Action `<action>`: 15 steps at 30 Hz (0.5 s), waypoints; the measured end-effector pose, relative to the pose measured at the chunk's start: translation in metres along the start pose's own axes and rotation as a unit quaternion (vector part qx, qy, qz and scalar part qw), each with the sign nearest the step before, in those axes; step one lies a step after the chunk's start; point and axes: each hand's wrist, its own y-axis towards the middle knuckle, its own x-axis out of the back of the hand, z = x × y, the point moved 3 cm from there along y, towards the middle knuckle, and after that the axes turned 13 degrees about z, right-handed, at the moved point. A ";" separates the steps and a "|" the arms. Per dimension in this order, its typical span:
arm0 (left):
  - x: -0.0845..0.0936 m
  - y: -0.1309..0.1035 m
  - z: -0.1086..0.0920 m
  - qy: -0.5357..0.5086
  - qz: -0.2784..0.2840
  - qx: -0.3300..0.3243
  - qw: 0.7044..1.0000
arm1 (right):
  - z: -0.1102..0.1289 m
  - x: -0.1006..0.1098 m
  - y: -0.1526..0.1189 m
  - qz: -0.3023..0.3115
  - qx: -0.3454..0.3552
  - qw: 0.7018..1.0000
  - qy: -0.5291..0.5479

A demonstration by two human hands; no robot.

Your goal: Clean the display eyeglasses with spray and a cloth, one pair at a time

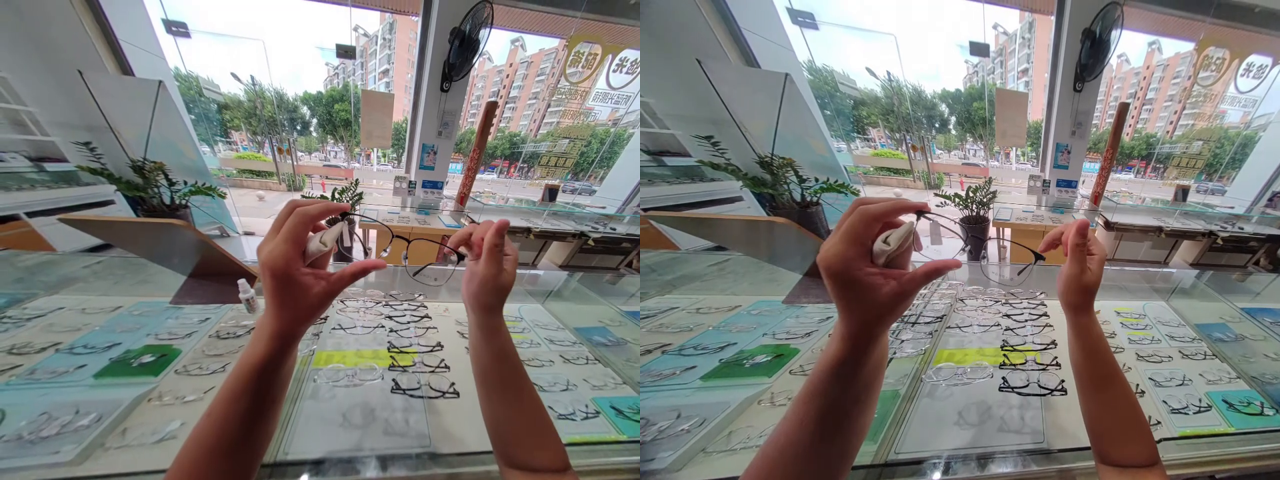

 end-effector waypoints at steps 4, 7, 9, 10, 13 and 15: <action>-0.001 -0.003 0.008 -0.004 -0.050 0.033 0.998 | 0.014 -0.010 -0.008 0.050 0.102 0.981 -0.156; -0.001 -0.005 0.011 -0.004 -0.061 0.044 0.997 | 0.015 -0.017 -0.014 0.095 0.098 0.966 -0.221; -0.001 -0.005 0.012 -0.008 -0.063 0.049 0.997 | 0.015 -0.020 -0.016 0.090 0.097 0.963 -0.233; -0.001 -0.005 0.012 -0.010 -0.063 0.052 0.997 | 0.015 -0.021 -0.017 0.084 0.100 0.964 -0.233; -0.001 -0.006 0.012 -0.010 -0.059 0.057 0.997 | 0.017 -0.024 -0.017 0.072 0.109 0.967 -0.221; -0.001 -0.006 0.012 -0.013 -0.055 0.063 0.996 | 0.019 -0.024 -0.018 0.068 0.107 0.968 -0.214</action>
